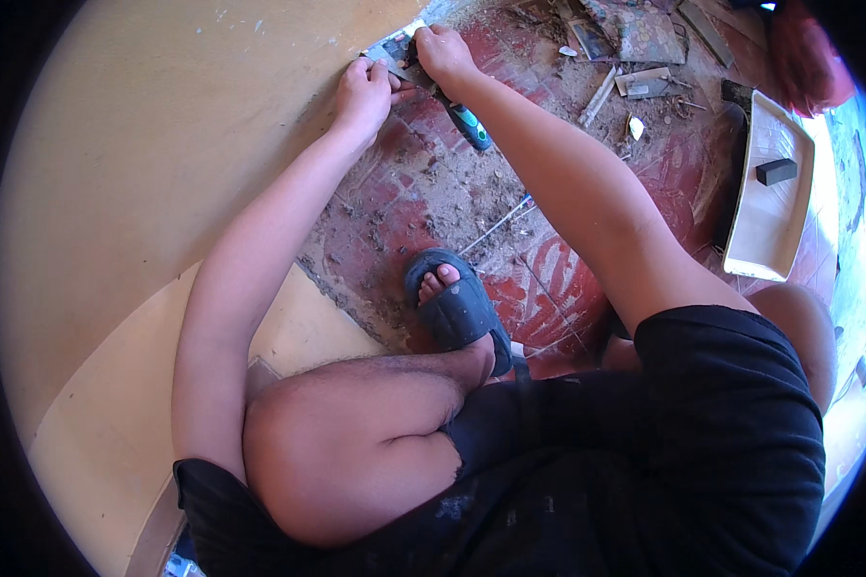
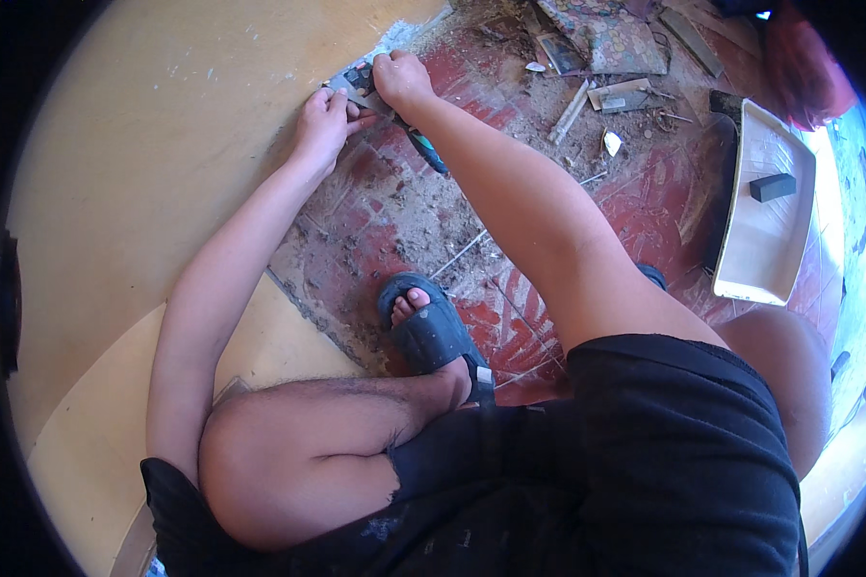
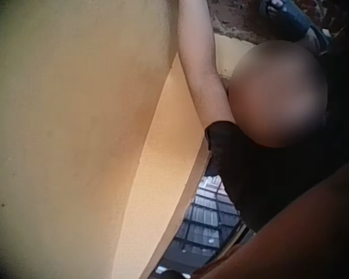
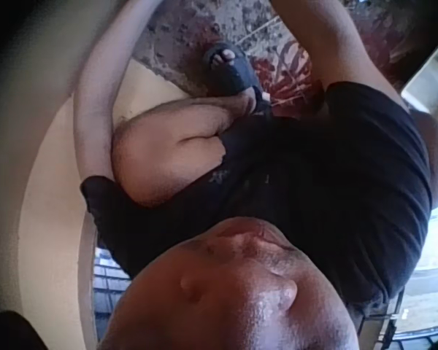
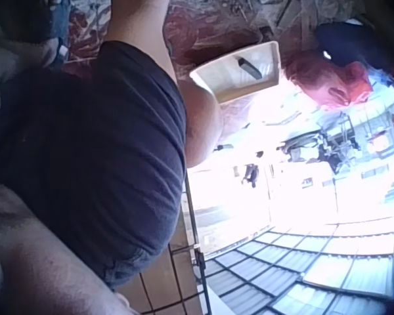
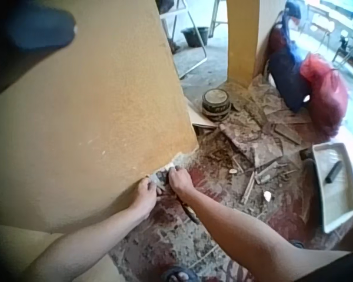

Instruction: Scraping a wall and applying putty or plaster for renovation.

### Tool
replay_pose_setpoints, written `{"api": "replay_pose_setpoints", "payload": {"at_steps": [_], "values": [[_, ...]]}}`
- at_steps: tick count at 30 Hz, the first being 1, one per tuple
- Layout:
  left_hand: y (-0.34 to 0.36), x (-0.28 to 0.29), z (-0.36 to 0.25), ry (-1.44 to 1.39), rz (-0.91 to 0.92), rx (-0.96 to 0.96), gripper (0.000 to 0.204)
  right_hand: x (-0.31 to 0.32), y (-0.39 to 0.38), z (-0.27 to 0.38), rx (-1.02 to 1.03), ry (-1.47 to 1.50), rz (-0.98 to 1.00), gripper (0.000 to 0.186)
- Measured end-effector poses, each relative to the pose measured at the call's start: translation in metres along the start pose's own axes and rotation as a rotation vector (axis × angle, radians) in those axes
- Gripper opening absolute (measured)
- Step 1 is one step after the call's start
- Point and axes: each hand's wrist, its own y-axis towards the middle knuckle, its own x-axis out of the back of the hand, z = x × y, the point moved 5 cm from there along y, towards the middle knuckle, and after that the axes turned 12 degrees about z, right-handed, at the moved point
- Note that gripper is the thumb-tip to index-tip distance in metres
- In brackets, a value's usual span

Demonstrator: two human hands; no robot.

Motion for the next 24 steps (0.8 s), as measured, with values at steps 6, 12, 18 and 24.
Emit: {"api": "replay_pose_setpoints", "payload": {"at_steps": [6, 12, 18, 24], "values": [[-0.001, -0.005, -0.005, 0.024, -0.024, -0.031, 0.021, 0.003, 0.001, 0.001, 0.004, -0.019, 0.027, 0.045], [0.0, -0.003, -0.002, 0.045, -0.032, -0.067, 0.022, 0.006, -0.002, 0.007, 0.067, -0.026, 0.004, 0.044], [0.0, -0.001, 0.001, 0.066, -0.012, -0.085, 0.022, 0.008, -0.006, 0.012, 0.167, -0.04, -0.057, 0.041], [0.006, -0.004, 0.011, -0.024, 0.001, -0.022, 0.021, 0.004, -0.001, -0.001, 0.007, -0.095, -0.037, 0.041]]}}
